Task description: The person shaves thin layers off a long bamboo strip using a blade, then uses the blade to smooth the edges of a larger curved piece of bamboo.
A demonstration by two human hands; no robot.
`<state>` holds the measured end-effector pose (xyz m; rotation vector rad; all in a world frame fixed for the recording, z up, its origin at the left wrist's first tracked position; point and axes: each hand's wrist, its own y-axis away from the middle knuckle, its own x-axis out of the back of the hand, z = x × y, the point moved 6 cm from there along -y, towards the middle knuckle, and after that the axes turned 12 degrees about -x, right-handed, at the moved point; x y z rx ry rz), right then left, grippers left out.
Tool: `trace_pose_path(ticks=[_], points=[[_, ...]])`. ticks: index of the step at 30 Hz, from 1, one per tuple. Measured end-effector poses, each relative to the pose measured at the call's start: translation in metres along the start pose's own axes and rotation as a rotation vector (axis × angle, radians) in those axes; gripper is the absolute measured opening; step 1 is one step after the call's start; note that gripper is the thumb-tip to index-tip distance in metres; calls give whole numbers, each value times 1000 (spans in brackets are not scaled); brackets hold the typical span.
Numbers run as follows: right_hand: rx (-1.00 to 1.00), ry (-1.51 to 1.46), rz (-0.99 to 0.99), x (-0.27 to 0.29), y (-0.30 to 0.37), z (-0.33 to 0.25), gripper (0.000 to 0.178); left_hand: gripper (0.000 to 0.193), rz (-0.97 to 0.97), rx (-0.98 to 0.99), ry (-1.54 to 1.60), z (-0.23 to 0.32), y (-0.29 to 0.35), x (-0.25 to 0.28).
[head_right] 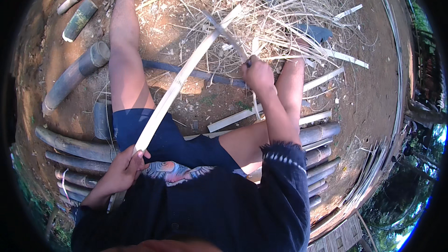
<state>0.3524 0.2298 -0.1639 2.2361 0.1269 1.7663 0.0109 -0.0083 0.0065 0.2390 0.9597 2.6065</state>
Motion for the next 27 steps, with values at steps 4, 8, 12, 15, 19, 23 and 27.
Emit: trace_pose_path(ticks=[4,8,12,15,19,23,27], points=[[-14,-13,-42,-8,-2,0,26,23,15,-22,-108,3,18,9],[154,17,-127,-5,14,-32,24,20,51,113,-123,-2,26,11],[-247,68,15,-21,-89,74,31,23,-33,26,-270,7,68,25],[-357,-106,131,2,-97,65,38,20,70,-116,-405,17,95,42],[-396,-385,203,-17,-85,69,40,25,207,-104,-453,25,66,48],[-468,-1075,-89,-21,4,9,37,28,471,-277,-630,20,16,50],[-415,-1187,-106,-12,91,-23,37,31,610,-563,-607,45,-25,44]])
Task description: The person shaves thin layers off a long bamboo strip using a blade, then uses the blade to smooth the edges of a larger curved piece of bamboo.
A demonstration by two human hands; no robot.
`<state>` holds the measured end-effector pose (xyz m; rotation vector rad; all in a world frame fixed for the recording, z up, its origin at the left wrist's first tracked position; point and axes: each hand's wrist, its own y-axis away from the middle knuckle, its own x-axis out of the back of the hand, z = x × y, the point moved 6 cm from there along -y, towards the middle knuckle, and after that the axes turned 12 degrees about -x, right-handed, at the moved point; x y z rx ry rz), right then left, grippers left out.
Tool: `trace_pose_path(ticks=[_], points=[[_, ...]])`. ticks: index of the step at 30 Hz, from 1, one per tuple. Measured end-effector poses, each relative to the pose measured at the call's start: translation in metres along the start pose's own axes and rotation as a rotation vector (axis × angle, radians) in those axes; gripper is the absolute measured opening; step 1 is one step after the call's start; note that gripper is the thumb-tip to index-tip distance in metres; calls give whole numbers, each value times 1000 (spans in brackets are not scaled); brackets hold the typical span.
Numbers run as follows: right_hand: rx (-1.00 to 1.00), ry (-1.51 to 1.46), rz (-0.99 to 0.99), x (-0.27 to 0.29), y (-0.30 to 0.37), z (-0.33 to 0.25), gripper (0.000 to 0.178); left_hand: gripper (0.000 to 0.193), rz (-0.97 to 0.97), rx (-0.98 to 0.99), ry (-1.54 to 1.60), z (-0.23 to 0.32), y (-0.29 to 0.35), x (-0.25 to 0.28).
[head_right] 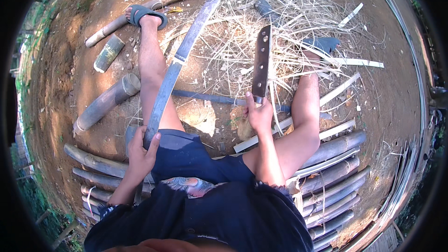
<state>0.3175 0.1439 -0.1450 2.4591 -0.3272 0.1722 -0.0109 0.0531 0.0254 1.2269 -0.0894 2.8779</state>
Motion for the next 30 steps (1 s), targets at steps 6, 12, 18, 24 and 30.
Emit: trace_pose_path(ticks=[6,12,18,24,30], points=[[558,376,37,-14,88,-25,22,32,-265,322,335,-3,-20,-49],[876,693,-95,-31,125,-30,45,39,-242,335,599,7,-20,-76],[846,747,150,-1,75,-59,35,33,-342,347,400,24,3,-36],[616,767,298,28,13,-80,27,27,-349,376,440,24,51,-13],[1046,838,-81,-17,96,-74,35,28,-327,241,297,7,51,-21]])
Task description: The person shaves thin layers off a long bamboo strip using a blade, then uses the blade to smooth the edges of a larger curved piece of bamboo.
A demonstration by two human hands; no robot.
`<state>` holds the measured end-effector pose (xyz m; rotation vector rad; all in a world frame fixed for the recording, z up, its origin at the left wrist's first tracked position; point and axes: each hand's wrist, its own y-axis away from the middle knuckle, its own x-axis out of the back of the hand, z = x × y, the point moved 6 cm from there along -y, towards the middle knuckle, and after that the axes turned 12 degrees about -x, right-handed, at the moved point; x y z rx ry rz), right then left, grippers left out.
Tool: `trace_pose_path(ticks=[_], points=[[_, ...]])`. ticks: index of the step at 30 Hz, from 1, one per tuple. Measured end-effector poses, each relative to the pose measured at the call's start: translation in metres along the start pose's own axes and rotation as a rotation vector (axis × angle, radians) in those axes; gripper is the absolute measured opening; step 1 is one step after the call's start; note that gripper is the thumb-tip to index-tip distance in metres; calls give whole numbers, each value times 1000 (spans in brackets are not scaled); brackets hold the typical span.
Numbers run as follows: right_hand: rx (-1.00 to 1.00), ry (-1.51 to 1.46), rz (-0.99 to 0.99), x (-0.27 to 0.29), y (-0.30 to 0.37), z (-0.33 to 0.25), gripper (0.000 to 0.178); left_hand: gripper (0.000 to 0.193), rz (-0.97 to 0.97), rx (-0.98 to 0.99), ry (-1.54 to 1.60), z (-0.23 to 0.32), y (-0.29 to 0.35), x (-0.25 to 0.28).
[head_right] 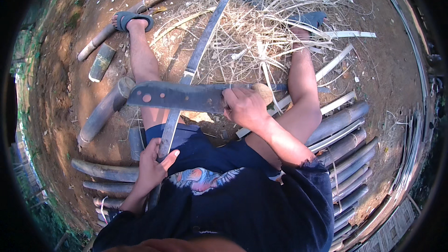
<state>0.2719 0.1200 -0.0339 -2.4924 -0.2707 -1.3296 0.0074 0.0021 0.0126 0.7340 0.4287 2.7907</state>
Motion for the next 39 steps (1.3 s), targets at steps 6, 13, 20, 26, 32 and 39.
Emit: trace_pose_path(ticks=[6,13,20,26,32,39], points=[[21,61,101,17,-11,25,38,26,24,59,241,13,6,5],[35,-12,113,23,-8,-15,39,21,40,218,465,19,-4,2],[-356,82,130,20,-17,54,30,21,-25,293,530,14,21,0],[-77,91,110,25,-15,21,35,16,-65,330,607,5,26,-2],[-7,101,131,26,-12,24,42,13,-118,331,671,2,32,-8],[-636,96,262,48,-46,159,28,9,-230,425,615,-16,69,8]])
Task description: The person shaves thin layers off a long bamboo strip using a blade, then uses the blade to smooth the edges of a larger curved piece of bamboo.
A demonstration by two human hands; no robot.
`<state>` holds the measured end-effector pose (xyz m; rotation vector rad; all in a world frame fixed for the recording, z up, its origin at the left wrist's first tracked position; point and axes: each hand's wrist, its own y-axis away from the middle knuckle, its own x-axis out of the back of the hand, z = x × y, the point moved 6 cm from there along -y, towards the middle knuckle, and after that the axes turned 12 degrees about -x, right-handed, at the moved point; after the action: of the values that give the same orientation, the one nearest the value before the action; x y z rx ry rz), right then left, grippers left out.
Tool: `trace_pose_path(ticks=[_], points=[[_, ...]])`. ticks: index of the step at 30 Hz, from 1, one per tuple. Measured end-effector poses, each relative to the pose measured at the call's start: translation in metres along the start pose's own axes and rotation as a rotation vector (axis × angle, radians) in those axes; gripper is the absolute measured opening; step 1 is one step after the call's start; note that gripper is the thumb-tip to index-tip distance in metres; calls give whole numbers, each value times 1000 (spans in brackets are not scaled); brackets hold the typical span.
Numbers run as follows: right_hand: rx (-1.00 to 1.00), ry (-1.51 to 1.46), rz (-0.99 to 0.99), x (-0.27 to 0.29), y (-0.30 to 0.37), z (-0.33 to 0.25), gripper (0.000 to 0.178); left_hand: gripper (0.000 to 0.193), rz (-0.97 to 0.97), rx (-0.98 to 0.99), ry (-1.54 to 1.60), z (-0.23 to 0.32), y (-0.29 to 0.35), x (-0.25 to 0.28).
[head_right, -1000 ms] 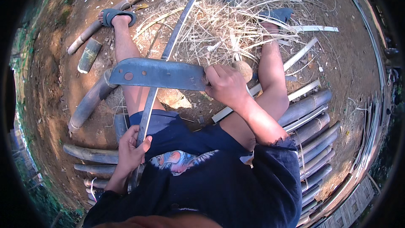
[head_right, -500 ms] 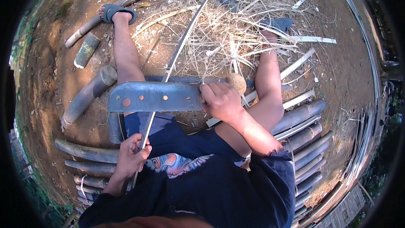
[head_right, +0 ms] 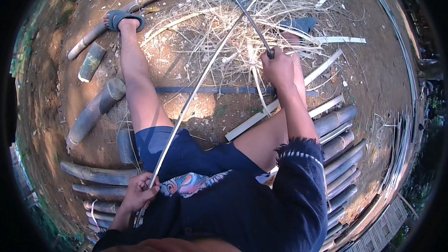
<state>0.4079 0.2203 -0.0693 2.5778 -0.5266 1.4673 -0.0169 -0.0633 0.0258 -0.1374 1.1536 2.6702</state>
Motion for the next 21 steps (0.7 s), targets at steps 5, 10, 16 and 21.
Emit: trace_pose_path(ticks=[5,10,16,21], points=[[62,-206,-92,-4,52,-51,19,10,-72,-123,177,5,-40,-11],[532,-120,-242,11,140,-94,38,9,-89,-141,357,15,-62,-17],[592,-252,-431,5,187,-96,36,11,-36,-158,425,15,-86,1],[138,-446,-399,-1,171,-87,26,16,-126,-246,362,33,-102,14]])
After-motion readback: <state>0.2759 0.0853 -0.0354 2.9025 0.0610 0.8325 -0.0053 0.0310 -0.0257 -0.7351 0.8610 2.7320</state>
